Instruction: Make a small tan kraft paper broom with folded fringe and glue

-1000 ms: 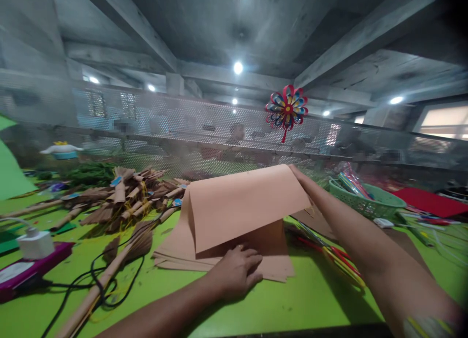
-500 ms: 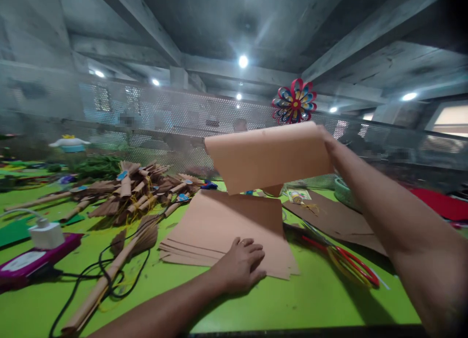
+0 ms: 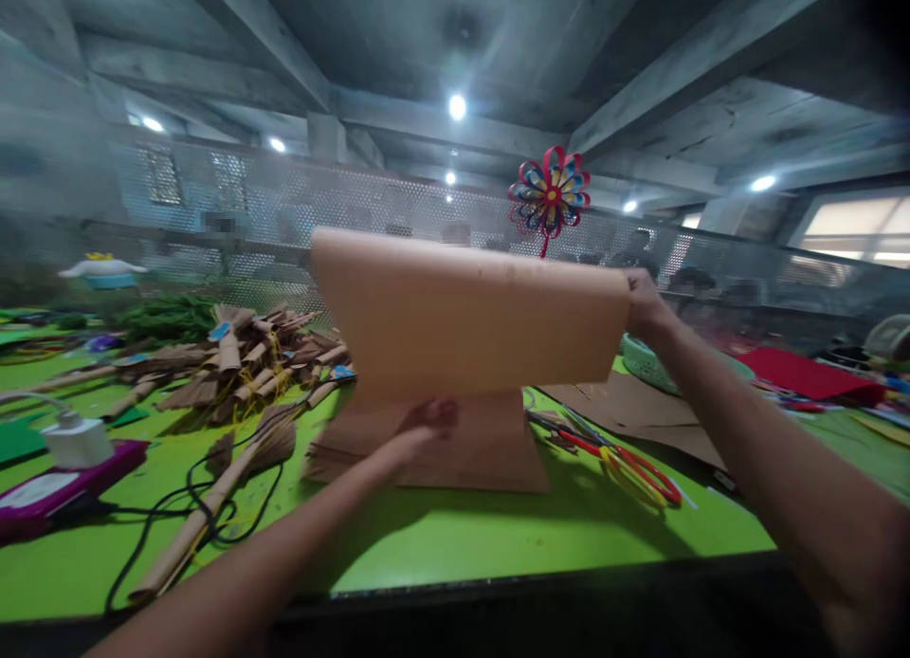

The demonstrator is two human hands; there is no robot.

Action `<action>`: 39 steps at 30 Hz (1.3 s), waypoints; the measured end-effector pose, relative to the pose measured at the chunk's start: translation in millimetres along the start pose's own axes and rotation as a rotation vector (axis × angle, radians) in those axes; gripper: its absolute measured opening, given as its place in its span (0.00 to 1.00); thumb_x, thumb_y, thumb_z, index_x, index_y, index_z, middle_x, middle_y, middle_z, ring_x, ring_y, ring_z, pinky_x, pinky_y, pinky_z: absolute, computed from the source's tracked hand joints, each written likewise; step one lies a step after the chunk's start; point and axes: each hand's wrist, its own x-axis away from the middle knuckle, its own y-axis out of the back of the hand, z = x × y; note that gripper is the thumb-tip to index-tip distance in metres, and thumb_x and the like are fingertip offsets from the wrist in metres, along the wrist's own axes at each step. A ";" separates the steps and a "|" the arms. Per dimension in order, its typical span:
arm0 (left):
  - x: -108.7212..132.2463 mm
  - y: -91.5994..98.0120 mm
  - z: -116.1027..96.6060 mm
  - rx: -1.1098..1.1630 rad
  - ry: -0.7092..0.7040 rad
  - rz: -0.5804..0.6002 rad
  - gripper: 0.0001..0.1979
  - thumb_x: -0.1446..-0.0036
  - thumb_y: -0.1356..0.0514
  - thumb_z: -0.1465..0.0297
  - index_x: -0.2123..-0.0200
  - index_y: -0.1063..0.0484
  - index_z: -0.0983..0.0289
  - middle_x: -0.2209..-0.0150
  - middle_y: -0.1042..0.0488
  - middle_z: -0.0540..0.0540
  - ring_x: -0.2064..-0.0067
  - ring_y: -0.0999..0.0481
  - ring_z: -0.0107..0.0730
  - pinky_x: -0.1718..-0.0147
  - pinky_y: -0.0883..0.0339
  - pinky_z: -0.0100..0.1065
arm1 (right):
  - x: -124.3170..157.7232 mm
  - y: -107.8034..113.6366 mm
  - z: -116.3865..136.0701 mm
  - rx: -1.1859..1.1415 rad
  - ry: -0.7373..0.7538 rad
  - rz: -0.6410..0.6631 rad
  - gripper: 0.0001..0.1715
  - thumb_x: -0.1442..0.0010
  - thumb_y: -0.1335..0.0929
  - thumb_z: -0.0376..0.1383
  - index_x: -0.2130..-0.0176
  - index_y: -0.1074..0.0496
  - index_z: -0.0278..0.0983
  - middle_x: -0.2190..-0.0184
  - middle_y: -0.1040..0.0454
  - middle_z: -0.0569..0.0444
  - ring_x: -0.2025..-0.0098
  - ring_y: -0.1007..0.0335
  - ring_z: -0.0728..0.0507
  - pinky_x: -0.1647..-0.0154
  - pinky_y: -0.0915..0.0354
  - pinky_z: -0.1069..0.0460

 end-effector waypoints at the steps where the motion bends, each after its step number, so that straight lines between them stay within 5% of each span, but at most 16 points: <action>1: 2.3 7.6 -9.3 0.050 0.007 -0.002 0.13 0.54 0.38 0.62 0.68 0.29 0.66 0.60 0.25 0.64 0.56 0.27 0.47 0.58 0.34 0.49 | 16.0 -3.8 -6.6 0.011 -0.001 0.015 0.15 0.56 0.28 0.39 0.74 0.25 0.26 0.76 0.24 0.53 0.72 0.30 0.47 0.74 0.38 0.56; 6: 56.3 25.4 -41.1 0.548 -0.082 -0.164 0.05 0.55 0.38 0.74 0.71 0.28 0.67 0.66 0.23 0.57 0.59 0.25 0.40 0.54 0.32 0.44 | 88.6 -24.9 -48.0 0.080 0.009 0.111 0.09 0.52 0.31 0.36 0.70 0.22 0.34 0.67 0.22 0.50 0.63 0.28 0.41 0.61 0.33 0.49; 9: 98.2 10.7 -42.7 0.626 -0.047 -0.499 0.13 0.54 0.36 0.75 0.62 0.26 0.65 0.60 0.23 0.55 0.57 0.24 0.36 0.58 0.29 0.36 | 120.7 -37.4 -75.9 0.142 -0.010 0.194 0.10 0.49 0.33 0.38 0.69 0.22 0.37 0.65 0.22 0.48 0.61 0.28 0.40 0.56 0.33 0.46; 11: 122.1 -4.1 -38.5 0.613 0.065 -0.620 0.15 0.54 0.36 0.76 0.59 0.26 0.65 0.60 0.23 0.55 0.58 0.24 0.35 0.60 0.28 0.33 | 138.9 -44.5 -93.0 0.177 -0.036 0.259 0.11 0.48 0.33 0.38 0.67 0.22 0.37 0.65 0.22 0.48 0.61 0.27 0.41 0.57 0.32 0.46; 14: 150.8 -24.7 -27.7 0.591 0.260 -0.597 0.16 0.53 0.36 0.72 0.58 0.27 0.67 0.62 0.22 0.58 0.64 0.22 0.38 0.72 0.25 0.33 | 163.8 -49.4 -109.2 0.272 -0.071 0.325 0.16 0.46 0.34 0.37 0.58 0.25 0.38 0.58 0.24 0.47 0.56 0.29 0.40 0.54 0.33 0.44; 18: 174.2 -43.0 -12.6 0.531 0.299 -0.664 0.17 0.54 0.36 0.74 0.57 0.28 0.69 0.64 0.22 0.58 0.72 0.23 0.40 0.85 0.29 0.34 | 193.5 -43.1 -100.6 0.443 -0.034 0.334 0.28 0.47 0.35 0.33 0.45 0.34 0.39 0.49 0.31 0.45 0.47 0.35 0.39 0.46 0.38 0.42; 22: 182.5 -50.9 -2.0 0.547 0.295 -0.688 0.16 0.52 0.38 0.75 0.58 0.29 0.70 0.65 0.23 0.58 0.72 0.23 0.37 0.84 0.28 0.33 | 226.3 -35.9 -64.3 0.505 0.032 0.315 0.28 0.46 0.36 0.31 0.45 0.35 0.43 0.48 0.32 0.46 0.45 0.37 0.38 0.45 0.39 0.40; 29: 194.1 -54.6 -0.8 0.604 0.338 -0.728 0.17 0.51 0.39 0.76 0.55 0.30 0.67 0.61 0.24 0.58 0.70 0.23 0.39 0.80 0.26 0.36 | 288.1 -40.2 -16.6 0.385 -0.008 0.604 0.37 0.46 0.40 0.26 0.40 0.43 0.49 0.40 0.42 0.50 0.38 0.48 0.39 0.39 0.45 0.38; 35: 203.2 -64.7 -7.6 0.634 0.297 -0.697 0.19 0.52 0.39 0.77 0.53 0.31 0.65 0.61 0.24 0.58 0.68 0.22 0.39 0.77 0.25 0.37 | 306.9 -43.8 -21.0 0.351 0.010 0.517 0.28 0.42 0.36 0.36 0.42 0.38 0.51 0.42 0.37 0.51 0.39 0.47 0.37 0.40 0.45 0.38; 39: 221.0 -51.4 -4.3 0.555 0.405 -0.477 0.16 0.52 0.37 0.66 0.59 0.29 0.67 0.64 0.24 0.61 0.66 0.23 0.47 0.74 0.26 0.43 | 311.5 -39.4 -34.3 0.272 0.037 0.424 0.22 0.40 0.37 0.41 0.46 0.34 0.52 0.47 0.31 0.51 0.42 0.41 0.37 0.43 0.41 0.38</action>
